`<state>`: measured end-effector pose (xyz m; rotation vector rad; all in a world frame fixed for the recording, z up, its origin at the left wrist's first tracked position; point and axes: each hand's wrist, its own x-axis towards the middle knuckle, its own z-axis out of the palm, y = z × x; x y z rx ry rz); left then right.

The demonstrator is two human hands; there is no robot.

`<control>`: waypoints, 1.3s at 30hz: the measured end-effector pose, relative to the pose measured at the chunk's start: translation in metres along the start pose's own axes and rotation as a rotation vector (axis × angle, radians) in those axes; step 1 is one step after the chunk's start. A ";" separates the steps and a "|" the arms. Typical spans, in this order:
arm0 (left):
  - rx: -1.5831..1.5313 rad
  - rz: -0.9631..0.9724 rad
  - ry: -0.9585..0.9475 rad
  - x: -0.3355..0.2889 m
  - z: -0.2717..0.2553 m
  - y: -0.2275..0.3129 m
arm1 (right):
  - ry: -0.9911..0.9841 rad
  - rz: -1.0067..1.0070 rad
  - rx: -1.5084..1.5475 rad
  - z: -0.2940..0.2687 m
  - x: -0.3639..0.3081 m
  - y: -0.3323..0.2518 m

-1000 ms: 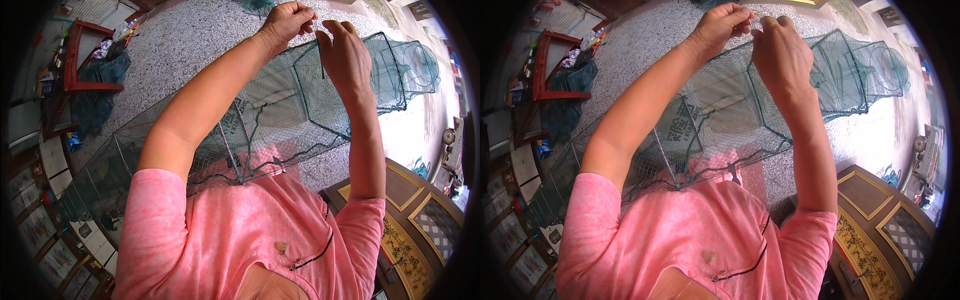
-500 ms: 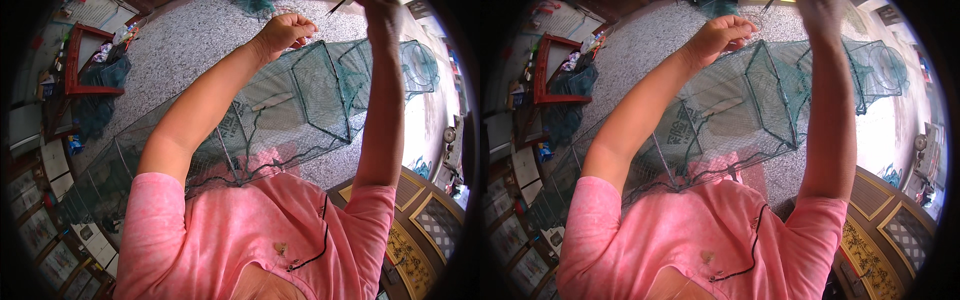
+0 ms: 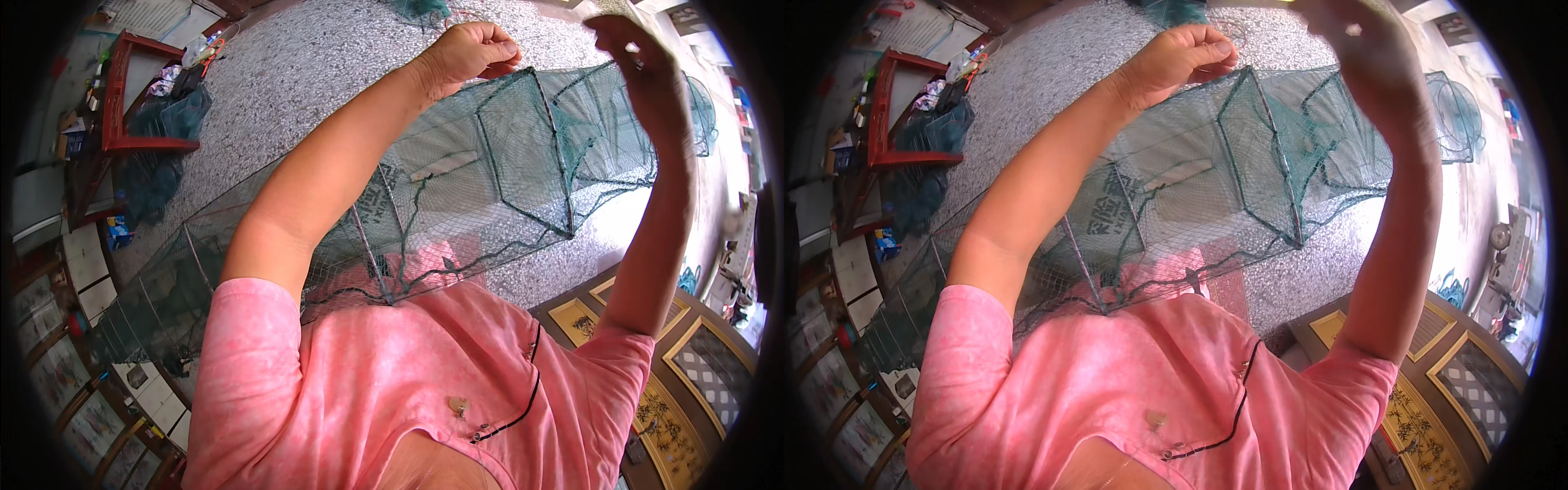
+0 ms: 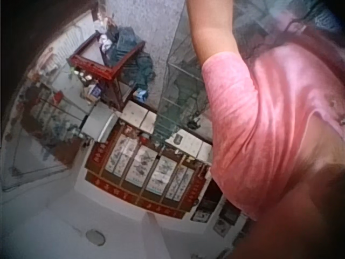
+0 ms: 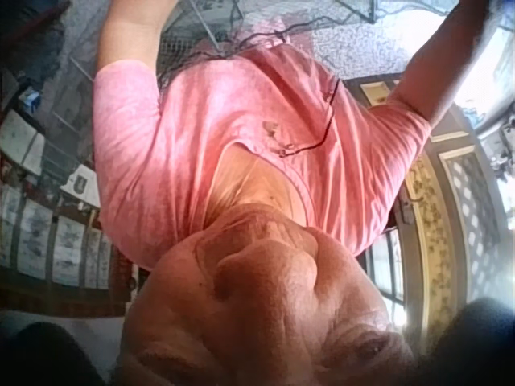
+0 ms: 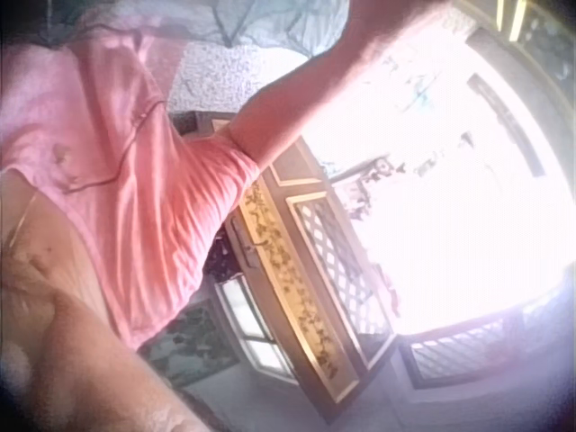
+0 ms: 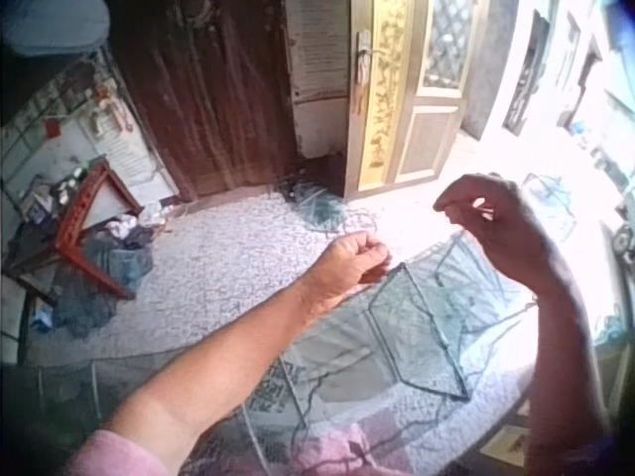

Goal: The person uses a needle-like tool to mend a long mesh fish trap by threading and tying cords around the internal frame wires.

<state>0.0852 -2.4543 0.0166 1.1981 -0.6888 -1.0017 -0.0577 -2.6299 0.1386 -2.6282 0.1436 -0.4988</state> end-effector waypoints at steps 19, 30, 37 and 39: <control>-0.173 -0.229 0.169 0.002 0.008 -0.009 | -0.094 0.254 -0.021 0.061 -0.035 0.000; -0.296 -0.334 0.080 0.003 0.003 -0.015 | -0.125 0.325 -0.122 0.095 -0.002 -0.041; -0.366 -0.160 0.094 0.003 0.005 -0.021 | -0.057 0.022 -0.528 0.113 0.018 -0.051; -0.357 -0.069 0.089 0.005 0.005 -0.023 | 0.153 -0.203 -0.401 0.128 0.034 -0.057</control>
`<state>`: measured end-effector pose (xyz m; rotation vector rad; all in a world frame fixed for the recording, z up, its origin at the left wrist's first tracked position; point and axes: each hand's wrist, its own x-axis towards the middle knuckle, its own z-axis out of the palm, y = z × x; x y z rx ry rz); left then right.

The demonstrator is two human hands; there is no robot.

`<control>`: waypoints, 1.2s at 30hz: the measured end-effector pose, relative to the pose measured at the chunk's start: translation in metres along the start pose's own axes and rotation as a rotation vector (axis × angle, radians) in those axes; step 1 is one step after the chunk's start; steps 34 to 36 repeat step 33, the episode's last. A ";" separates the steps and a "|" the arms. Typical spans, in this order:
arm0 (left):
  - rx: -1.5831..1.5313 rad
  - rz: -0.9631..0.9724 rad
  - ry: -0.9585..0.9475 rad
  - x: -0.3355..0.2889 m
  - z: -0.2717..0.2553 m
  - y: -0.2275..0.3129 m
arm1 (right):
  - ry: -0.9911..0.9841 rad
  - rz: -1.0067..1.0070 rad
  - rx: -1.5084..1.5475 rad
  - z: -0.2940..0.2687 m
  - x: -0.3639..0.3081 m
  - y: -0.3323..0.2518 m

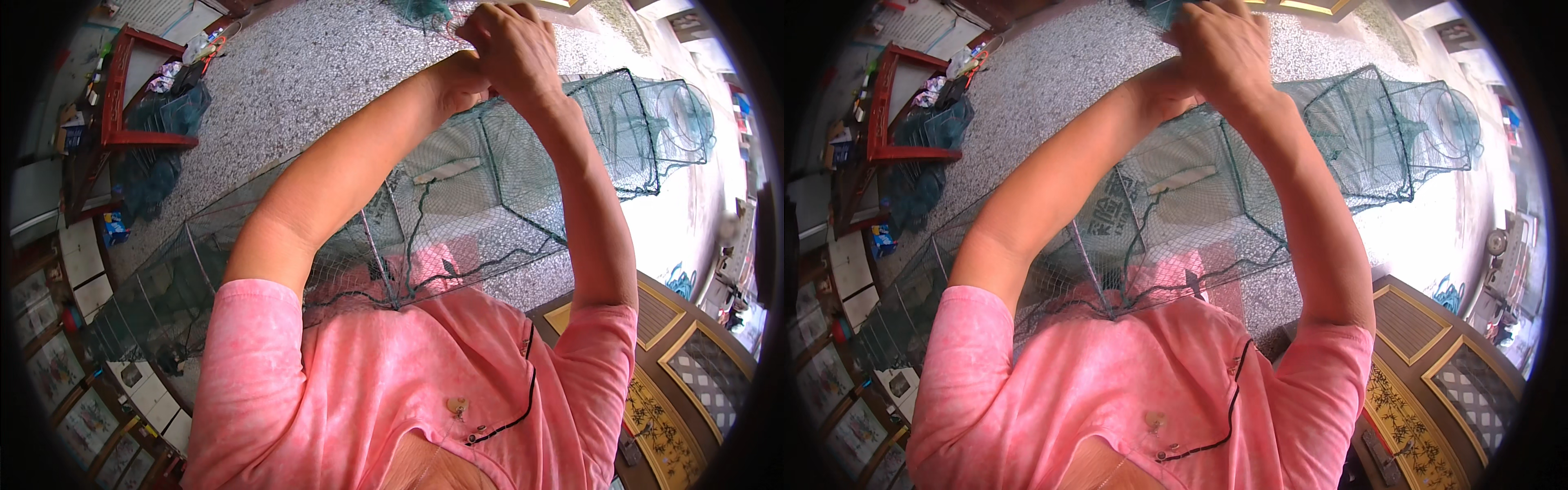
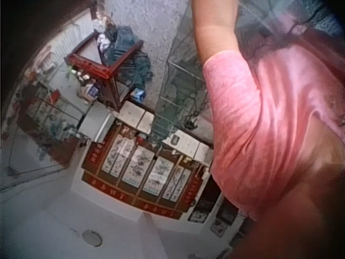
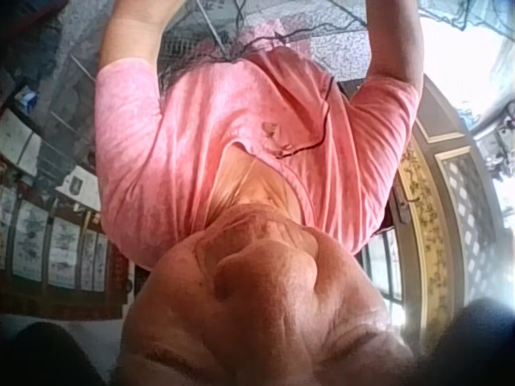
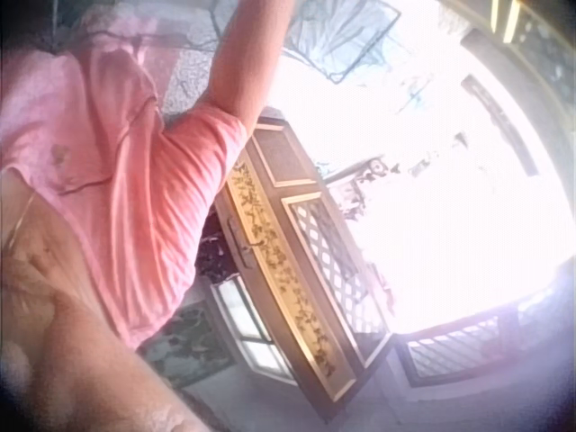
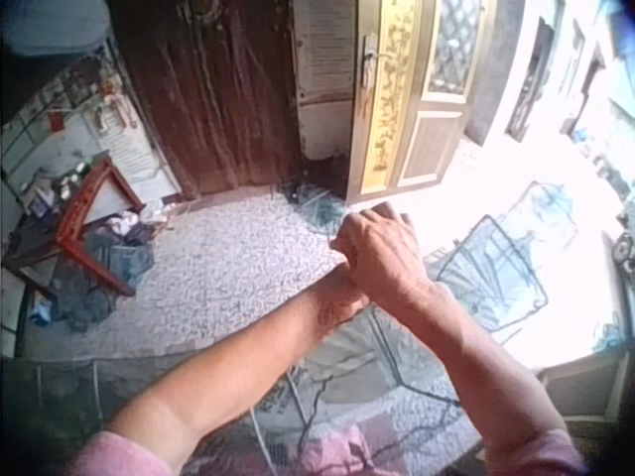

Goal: The person uses a needle-like tool to mend a long mesh fish trap by threading and tying cords around the internal frame wires.

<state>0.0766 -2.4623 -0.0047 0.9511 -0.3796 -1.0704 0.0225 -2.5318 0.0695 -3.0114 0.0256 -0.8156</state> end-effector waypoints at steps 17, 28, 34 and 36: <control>0.557 0.337 -0.114 -0.021 0.005 0.046 | -0.051 0.040 0.314 -0.107 0.007 0.043; 1.115 0.259 0.034 -0.051 0.036 0.063 | -0.707 0.144 0.566 -0.111 -0.001 0.124; 1.329 0.386 0.168 -0.064 0.066 0.054 | -0.462 0.304 0.787 -0.095 -0.003 0.146; 1.329 0.386 0.168 -0.064 0.066 0.054 | -0.462 0.304 0.787 -0.095 -0.003 0.146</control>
